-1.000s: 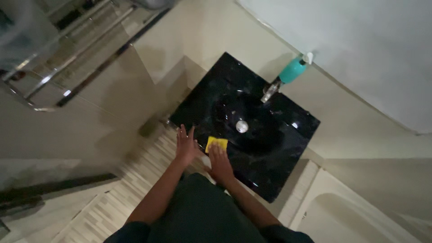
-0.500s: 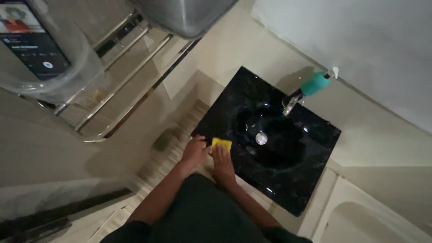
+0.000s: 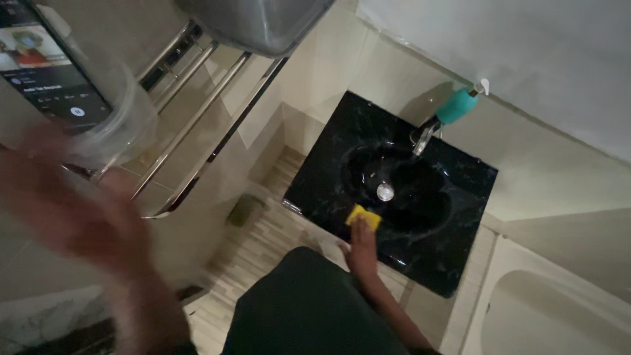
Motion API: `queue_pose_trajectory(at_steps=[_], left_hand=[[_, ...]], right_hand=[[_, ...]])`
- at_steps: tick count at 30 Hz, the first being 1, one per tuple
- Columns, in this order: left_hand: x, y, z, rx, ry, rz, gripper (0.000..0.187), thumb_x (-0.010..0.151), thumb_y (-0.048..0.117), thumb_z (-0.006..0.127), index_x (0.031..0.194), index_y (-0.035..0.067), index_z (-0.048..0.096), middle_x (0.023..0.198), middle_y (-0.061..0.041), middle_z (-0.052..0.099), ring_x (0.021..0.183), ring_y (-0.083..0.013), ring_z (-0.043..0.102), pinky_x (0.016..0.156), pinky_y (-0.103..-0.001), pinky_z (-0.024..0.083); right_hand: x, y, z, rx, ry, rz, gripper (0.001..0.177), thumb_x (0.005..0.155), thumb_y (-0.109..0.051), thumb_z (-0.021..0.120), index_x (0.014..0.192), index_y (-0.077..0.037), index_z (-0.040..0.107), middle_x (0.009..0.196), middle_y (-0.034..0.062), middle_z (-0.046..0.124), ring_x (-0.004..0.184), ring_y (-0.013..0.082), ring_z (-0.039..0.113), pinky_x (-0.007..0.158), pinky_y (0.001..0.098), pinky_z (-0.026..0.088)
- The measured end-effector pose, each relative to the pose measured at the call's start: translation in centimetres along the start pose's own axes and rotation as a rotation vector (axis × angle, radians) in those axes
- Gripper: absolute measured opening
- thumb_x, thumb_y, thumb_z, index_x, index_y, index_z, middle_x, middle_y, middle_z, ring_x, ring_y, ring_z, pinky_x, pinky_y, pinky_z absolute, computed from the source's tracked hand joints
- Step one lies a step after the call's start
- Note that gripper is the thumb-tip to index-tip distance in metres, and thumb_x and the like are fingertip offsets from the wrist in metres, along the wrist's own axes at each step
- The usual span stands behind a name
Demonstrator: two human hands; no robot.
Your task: The person wipes a black bathroom sink countertop and basin with a yellow sponge. They repeatedly scrub the surface around the faucet and inside the sink bowl, moving the sponge in circular and back-and-forth motions.
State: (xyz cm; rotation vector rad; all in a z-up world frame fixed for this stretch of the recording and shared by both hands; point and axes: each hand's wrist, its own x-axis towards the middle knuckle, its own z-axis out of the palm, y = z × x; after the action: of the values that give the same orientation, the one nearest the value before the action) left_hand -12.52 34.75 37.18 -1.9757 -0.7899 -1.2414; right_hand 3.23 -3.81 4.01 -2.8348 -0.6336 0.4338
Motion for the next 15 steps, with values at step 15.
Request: queue_pose_trajectory(at_steps=[15], left_hand=[[4.7, -4.3, 9.6, -0.729, -0.235, -0.260, 0.035, 0.108, 0.010, 0.067, 0.130, -0.013, 0.051, 0.120, -0.028, 0.065, 0.105, -0.0334, 0.072, 0.086, -0.042, 0.057]], right_hand=[[-0.3, 2.9, 3.2, 0.038, 0.318, 0.050, 0.085, 0.093, -0.047, 0.067, 0.155, 0.000, 0.033, 0.166, 0.0234, 0.024, 0.156, 0.0394, 0.017, 0.125, 0.0531, 0.017]])
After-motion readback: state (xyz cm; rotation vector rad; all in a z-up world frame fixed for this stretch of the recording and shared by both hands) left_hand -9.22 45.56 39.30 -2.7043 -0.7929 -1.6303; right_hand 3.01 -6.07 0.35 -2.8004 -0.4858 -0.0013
